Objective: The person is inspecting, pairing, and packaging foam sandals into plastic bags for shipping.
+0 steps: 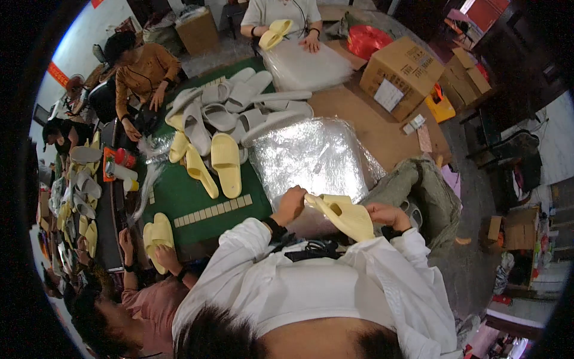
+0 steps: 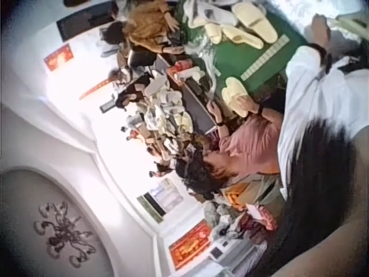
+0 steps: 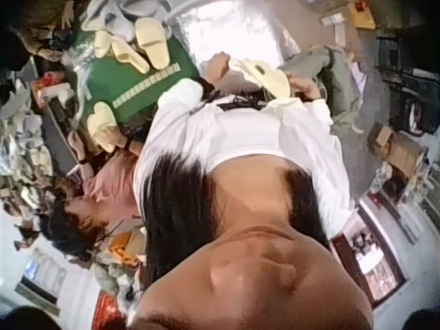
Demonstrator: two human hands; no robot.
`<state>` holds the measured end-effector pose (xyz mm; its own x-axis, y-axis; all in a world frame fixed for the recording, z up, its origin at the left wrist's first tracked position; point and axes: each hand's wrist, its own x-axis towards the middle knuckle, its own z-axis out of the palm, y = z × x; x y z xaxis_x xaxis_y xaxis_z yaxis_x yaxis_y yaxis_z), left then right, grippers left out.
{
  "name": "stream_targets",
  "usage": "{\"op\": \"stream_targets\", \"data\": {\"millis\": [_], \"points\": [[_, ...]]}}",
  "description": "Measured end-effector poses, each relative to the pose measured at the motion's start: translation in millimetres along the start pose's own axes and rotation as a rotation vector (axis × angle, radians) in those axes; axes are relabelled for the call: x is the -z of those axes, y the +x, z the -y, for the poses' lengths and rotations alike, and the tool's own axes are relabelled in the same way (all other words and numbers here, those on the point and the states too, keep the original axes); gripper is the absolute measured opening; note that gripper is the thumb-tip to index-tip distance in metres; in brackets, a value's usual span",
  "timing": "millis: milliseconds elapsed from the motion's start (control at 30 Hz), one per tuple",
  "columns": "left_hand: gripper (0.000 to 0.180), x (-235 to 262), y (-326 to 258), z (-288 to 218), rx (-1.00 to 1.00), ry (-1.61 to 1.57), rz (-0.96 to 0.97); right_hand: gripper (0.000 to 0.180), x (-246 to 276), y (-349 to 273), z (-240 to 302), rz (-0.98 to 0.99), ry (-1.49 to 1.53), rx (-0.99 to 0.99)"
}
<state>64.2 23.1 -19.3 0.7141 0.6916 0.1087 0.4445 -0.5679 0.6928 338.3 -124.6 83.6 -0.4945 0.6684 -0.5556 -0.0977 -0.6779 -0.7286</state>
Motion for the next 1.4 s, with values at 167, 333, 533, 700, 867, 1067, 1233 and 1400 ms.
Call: {"op": "stream_targets", "data": {"millis": [167,333,533,700,867,1067,1233,1400], "points": [[0.019,30.3,6.0,-15.3,-0.027,-0.199,-0.046,0.03,-2.7,-6.3,-2.3,0.026,-0.027,0.005],[0.015,35.1,7.2,-22.6,0.246,-0.01,-0.092,0.036,-17.8,-4.6,12.2,0.04,-0.096,0.014],[0.015,39.7,6.0,-43.6,0.353,0.036,-0.155,0.029,-37.3,10.4,20.2,-0.128,-0.495,0.146],[0.012,27.1,-1.4,-32.8,0.169,0.042,0.063,0.027,-26.3,-5.6,23.2,0.015,-0.469,0.21],[0.022,-27.7,-27.0,-2.1,0.086,0.331,0.448,0.029,15.5,-25.2,-14.1,0.059,-0.254,0.026],[0.035,-41.5,-43.1,1.9,0.005,0.562,0.478,0.027,-8.6,-4.3,12.8,0.108,-0.212,0.011],[0.024,-34.3,-36.4,1.8,0.085,0.369,0.295,0.028,-5.5,21.6,-3.8,0.164,-0.252,-0.022],[0.023,-18.3,-28.7,0.7,0.057,0.285,0.17,0.029,0.5,30.8,-12.3,0.09,-0.199,-0.113]]}}
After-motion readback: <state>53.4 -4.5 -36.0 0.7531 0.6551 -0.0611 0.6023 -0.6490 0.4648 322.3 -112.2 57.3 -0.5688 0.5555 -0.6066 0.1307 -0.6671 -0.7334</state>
